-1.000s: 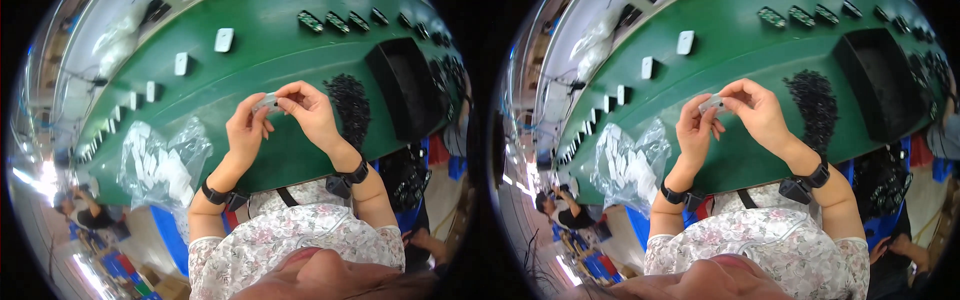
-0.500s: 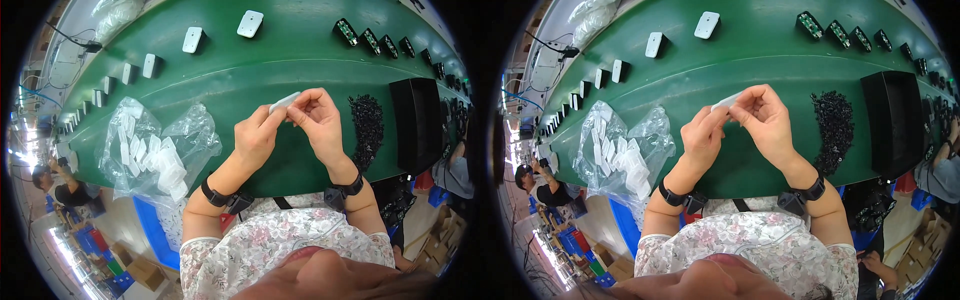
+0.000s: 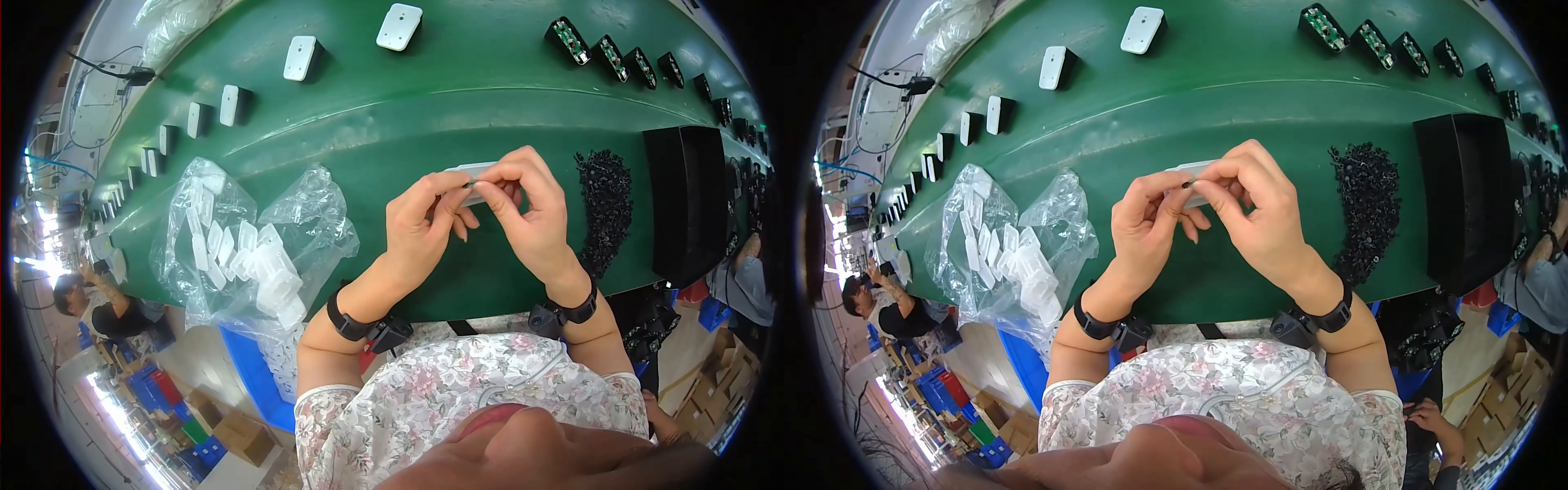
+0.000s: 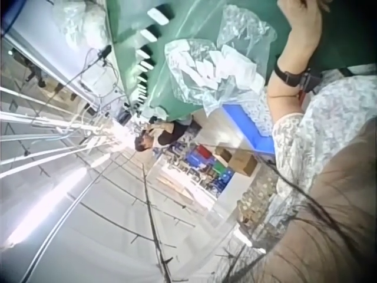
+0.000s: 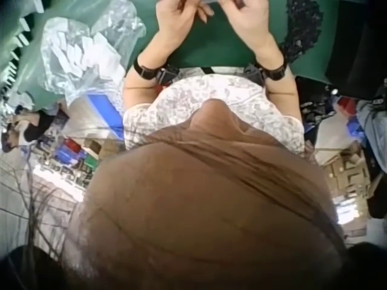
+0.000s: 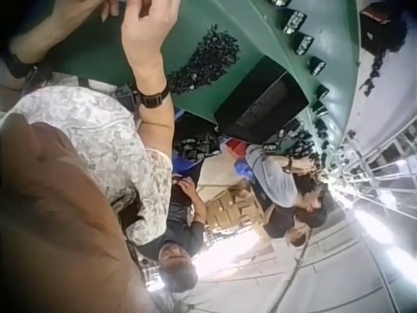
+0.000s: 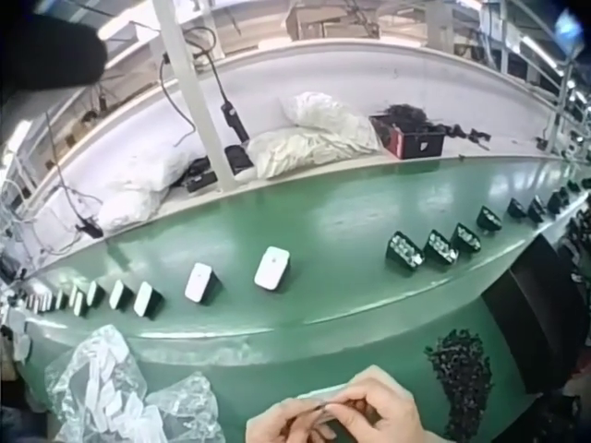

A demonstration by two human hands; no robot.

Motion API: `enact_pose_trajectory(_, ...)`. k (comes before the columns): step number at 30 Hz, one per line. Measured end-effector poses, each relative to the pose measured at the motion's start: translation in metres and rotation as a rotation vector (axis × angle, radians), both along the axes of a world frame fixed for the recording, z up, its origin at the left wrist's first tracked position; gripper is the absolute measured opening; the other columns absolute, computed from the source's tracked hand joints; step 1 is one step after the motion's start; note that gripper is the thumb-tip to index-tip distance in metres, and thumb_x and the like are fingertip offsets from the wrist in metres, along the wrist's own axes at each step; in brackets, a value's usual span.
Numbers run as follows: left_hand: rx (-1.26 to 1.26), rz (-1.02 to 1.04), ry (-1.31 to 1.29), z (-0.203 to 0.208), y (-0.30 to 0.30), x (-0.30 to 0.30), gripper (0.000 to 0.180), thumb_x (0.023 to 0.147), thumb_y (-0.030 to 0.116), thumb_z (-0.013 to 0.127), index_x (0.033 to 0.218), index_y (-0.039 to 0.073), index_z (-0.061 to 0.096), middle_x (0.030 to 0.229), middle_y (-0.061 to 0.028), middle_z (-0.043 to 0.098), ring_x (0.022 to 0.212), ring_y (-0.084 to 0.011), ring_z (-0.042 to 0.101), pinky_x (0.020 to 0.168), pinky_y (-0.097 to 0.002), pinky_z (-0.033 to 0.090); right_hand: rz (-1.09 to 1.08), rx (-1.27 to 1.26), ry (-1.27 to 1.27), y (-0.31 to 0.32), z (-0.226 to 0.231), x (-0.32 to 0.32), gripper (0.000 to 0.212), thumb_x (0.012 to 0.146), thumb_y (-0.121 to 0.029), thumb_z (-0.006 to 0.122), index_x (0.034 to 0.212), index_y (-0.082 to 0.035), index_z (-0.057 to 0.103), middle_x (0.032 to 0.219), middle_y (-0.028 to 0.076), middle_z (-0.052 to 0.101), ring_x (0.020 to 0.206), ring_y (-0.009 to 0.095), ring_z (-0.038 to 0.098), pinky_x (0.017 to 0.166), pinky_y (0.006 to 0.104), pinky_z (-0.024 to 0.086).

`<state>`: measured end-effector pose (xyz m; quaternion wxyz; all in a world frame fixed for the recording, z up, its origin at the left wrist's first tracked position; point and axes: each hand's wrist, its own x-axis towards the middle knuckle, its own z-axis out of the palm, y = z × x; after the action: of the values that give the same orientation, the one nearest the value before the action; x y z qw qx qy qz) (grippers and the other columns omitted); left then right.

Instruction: The person picks up a white plastic piece, inserts a small black component into it, and then presses a black plastic cover onto the assembly. They place the completed unit onto the green workbench and repeat the process.

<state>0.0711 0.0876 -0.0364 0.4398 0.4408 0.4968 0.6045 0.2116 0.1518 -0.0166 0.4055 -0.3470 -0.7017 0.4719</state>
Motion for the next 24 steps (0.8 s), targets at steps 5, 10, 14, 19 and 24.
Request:
enact_pose_trajectory(5, -0.110, 0.031, -0.244, 0.015, 0.007, 0.001, 0.020, 0.092, -0.002, 0.052, 0.112, -0.005, 0.051, 0.093, -0.0140, 0.063, 0.076, -0.0165, 0.066, 0.065, -0.0272, 0.055, -0.039, 0.041, 0.001, 0.003, -0.002, 0.002, 0.011, 0.079, 0.000, 0.068, 0.087, -0.003, 0.061, 0.082, 0.002, 0.052, 0.066, 0.007, 0.045, 0.056, 0.0194, 0.036)
enact_pose_trajectory(10, -0.188, -0.045, -0.263, 0.009, 0.003, -0.003, 0.015, 0.093, 0.000, 0.050, 0.107, -0.007, 0.051, 0.099, -0.0129, 0.062, 0.086, -0.0179, 0.065, 0.081, -0.0290, 0.053, -0.043, 0.093, -0.044, 0.002, -0.007, 0.000, 0.009, 0.079, 0.000, 0.068, 0.085, -0.002, 0.060, 0.082, 0.002, 0.051, 0.066, 0.007, 0.045, 0.055, 0.0199, 0.034)
enact_pose_trajectory(14, -0.088, -0.028, -0.275, 0.006, 0.003, 0.000, 0.010, 0.092, 0.000, 0.052, 0.100, -0.006, 0.053, 0.098, -0.0119, 0.060, 0.085, -0.0185, 0.065, 0.080, -0.0287, 0.054, 0.008, -0.042, -0.049, 0.002, -0.008, 0.002, 0.007, 0.081, 0.002, 0.065, 0.082, -0.001, 0.059, 0.081, 0.001, 0.050, 0.066, 0.005, 0.043, 0.056, 0.0194, 0.034)
enact_pose_trajectory(19, 0.013, 0.006, -0.053, 0.002, 0.004, 0.001, 0.006, 0.090, -0.001, 0.055, 0.094, -0.005, 0.055, 0.096, -0.0115, 0.057, 0.082, -0.0183, 0.064, 0.075, -0.0267, 0.054, 0.067, -0.350, 0.108, 0.000, -0.009, 0.002, 0.006, 0.083, 0.002, 0.063, 0.082, -0.001, 0.058, 0.082, -0.001, 0.049, 0.066, 0.003, 0.042, 0.056, 0.0190, 0.035)
enact_pose_trajectory(24, 0.006, -0.007, -0.071, -0.001, 0.005, -0.003, 0.007, 0.090, 0.002, 0.057, 0.093, -0.005, 0.055, 0.095, -0.0108, 0.057, 0.078, -0.0168, 0.064, 0.070, -0.0254, 0.054, 0.045, 0.113, -0.116, 0.002, -0.012, 0.006, 0.013, 0.081, -0.003, 0.068, 0.089, -0.001, 0.059, 0.086, 0.001, 0.051, 0.065, 0.007, 0.041, 0.058, 0.0206, 0.036)
